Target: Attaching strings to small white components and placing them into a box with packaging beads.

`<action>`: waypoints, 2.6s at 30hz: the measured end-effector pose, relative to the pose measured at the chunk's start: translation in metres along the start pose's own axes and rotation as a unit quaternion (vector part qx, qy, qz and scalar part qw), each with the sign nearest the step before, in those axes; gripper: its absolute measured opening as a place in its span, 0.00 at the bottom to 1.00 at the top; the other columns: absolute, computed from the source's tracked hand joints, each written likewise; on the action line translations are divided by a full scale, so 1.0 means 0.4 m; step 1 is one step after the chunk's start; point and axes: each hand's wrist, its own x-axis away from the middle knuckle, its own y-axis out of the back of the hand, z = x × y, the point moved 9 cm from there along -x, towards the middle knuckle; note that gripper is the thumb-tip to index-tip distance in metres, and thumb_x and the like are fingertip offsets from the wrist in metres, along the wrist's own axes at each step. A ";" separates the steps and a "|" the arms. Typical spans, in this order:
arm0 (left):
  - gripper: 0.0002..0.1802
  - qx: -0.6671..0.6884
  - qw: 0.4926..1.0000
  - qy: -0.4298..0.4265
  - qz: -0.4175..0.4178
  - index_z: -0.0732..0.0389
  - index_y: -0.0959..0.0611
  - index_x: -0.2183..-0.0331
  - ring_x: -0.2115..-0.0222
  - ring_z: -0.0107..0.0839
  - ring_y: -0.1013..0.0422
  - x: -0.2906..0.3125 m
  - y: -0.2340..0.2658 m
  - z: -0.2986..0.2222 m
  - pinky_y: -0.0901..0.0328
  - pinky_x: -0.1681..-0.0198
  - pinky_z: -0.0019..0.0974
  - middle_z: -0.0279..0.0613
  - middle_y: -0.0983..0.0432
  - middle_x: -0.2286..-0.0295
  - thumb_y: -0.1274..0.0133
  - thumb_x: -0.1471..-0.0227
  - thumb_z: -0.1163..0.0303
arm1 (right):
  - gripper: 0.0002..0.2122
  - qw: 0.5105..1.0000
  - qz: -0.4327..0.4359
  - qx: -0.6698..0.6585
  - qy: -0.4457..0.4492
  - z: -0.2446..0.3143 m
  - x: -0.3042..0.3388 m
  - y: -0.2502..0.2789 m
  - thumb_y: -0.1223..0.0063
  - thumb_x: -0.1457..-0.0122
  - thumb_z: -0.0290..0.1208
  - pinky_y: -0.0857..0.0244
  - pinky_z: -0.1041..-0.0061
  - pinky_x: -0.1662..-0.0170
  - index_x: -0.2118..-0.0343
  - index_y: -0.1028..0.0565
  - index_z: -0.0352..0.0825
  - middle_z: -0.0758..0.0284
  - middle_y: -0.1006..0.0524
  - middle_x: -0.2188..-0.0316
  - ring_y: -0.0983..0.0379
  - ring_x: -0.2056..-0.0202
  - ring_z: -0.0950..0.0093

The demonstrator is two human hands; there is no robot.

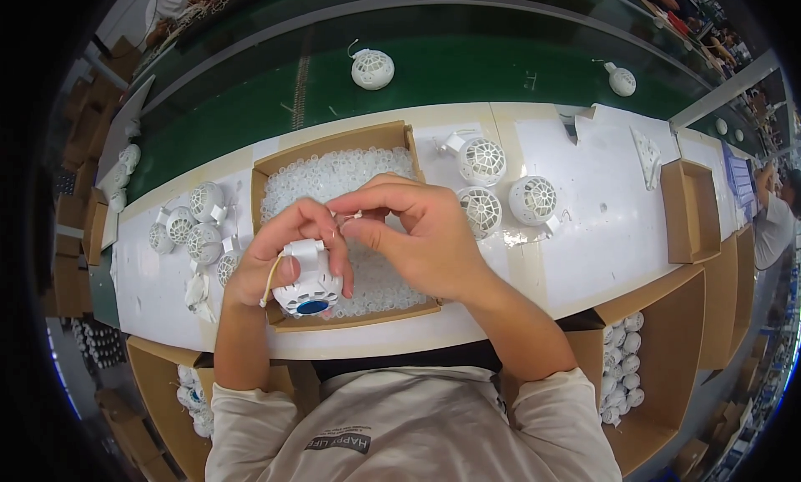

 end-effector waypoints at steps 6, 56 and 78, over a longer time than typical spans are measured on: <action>0.25 0.045 0.998 -0.035 -0.039 0.61 0.27 0.64 0.58 0.32 0.29 0.004 0.008 0.001 0.35 0.54 0.34 0.39 0.31 0.61 0.33 0.54 0.56 | 0.07 0.998 -0.015 -0.042 -0.034 0.000 0.003 0.004 0.42 0.45 0.13 0.29 0.76 0.56 0.62 0.20 0.24 0.59 0.22 0.64 0.24 0.61 0.73; 0.23 -0.636 0.570 0.354 -0.381 0.62 0.22 0.59 0.62 0.41 0.28 0.833 0.217 -0.290 0.33 0.57 0.37 0.46 0.25 0.63 0.36 0.63 0.80 | 0.06 0.808 0.031 0.576 0.119 -0.009 0.030 -0.080 0.35 0.54 0.26 0.36 0.69 0.58 0.74 0.23 0.34 0.67 0.28 0.72 0.35 0.64 0.65; 0.36 -0.313 0.843 -0.016 -0.438 0.49 0.33 0.41 0.57 0.37 0.27 -0.185 0.576 -0.235 0.24 0.61 0.39 0.42 0.28 0.55 0.39 0.51 0.68 | 0.06 0.936 0.015 0.329 0.126 0.027 0.026 -0.054 0.35 0.51 0.20 0.32 0.72 0.69 0.70 0.20 0.33 0.63 0.22 0.74 0.25 0.71 0.69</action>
